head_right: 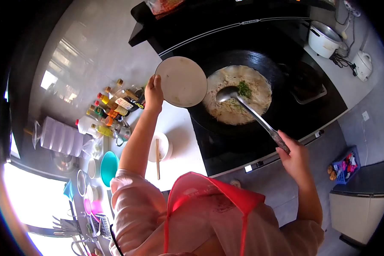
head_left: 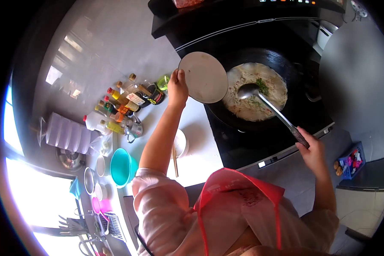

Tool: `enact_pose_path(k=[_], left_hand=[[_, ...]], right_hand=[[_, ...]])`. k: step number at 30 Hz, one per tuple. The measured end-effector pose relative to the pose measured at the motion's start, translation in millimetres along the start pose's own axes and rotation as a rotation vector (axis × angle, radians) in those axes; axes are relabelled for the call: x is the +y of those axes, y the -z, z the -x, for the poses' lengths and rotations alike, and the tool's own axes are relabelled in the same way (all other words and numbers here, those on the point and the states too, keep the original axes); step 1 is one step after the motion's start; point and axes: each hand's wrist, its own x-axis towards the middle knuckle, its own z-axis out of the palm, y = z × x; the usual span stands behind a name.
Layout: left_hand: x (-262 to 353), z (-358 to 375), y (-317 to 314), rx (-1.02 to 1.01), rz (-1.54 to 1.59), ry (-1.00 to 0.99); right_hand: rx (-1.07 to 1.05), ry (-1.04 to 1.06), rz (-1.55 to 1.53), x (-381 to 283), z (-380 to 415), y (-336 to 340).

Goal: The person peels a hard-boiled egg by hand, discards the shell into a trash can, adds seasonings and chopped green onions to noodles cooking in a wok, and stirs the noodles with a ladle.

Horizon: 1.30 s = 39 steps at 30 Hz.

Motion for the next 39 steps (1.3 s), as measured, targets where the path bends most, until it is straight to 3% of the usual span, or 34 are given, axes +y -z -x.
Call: enact_pose_path(k=[3,7,8,9,12,14,15,17,18,20,22,26,29,36,39], left_hand=[[-5.9,3.6,-1.4,0.043,0.097,-0.027],[-31.8,4.5,-1.6,0.069,-0.037,0.073],[-38.2,8.3,-7.3,0.188,-0.001,-0.042],[-31.1,12.9,-6.8,0.202,0.055,-0.012],[-34.5,20.8,-2.9,0.263,0.104,-0.073],[-45.2,25.1,20.2,0.196,0.195,0.147],[-51.6,28.9,34.6,0.186,0.229,0.167],[-81.4,33.4,62.4,0.243,0.443,0.249],[-59.5,46.3,87.2,0.235,0.573,0.361],[-74.7,61.1,128.9,0.259,0.570,0.335],[-90.3,77.1,166.7,0.301,0.757,0.390],[-97.0,125.4,232.7,0.478,0.822,0.496],[-121.7,161.7,279.3,0.527,0.803,0.501],[-113.5,209.8,346.5,0.605,0.771,0.561],[-110.9,221.1,370.1,0.703,0.774,0.535]], right_hand=[[-0.025,-0.061,-0.064,1.8,-7.1,-10.0],[-0.184,-0.373,-0.464,16.8,-6.7,-25.2],[-0.237,-0.456,-0.463,4.7,-5.4,-19.9],[-0.173,-0.405,-0.447,10.8,0.5,-25.7],[-0.330,-0.489,-0.592,-0.3,1.9,-1.2],[-0.289,-0.582,-0.292,-28.2,-0.9,21.4],[-0.188,-0.479,-0.245,-26.9,2.7,23.3],[-0.219,-0.365,-0.089,-26.4,-0.8,38.3],[-0.213,-0.281,-0.026,-19.5,-1.7,36.2],[-0.159,-0.128,0.164,-17.8,-7.6,21.4],[-0.108,-0.259,0.303,-30.5,-17.8,-4.1],[-0.025,-0.177,0.294,0.2,-31.8,-43.5],[-0.021,-0.335,0.337,-19.0,-45.5,-57.2],[0.082,-0.261,0.465,-15.3,-79.9,-82.5],[0.044,-0.352,0.547,-37.0,-87.2,-92.5]])
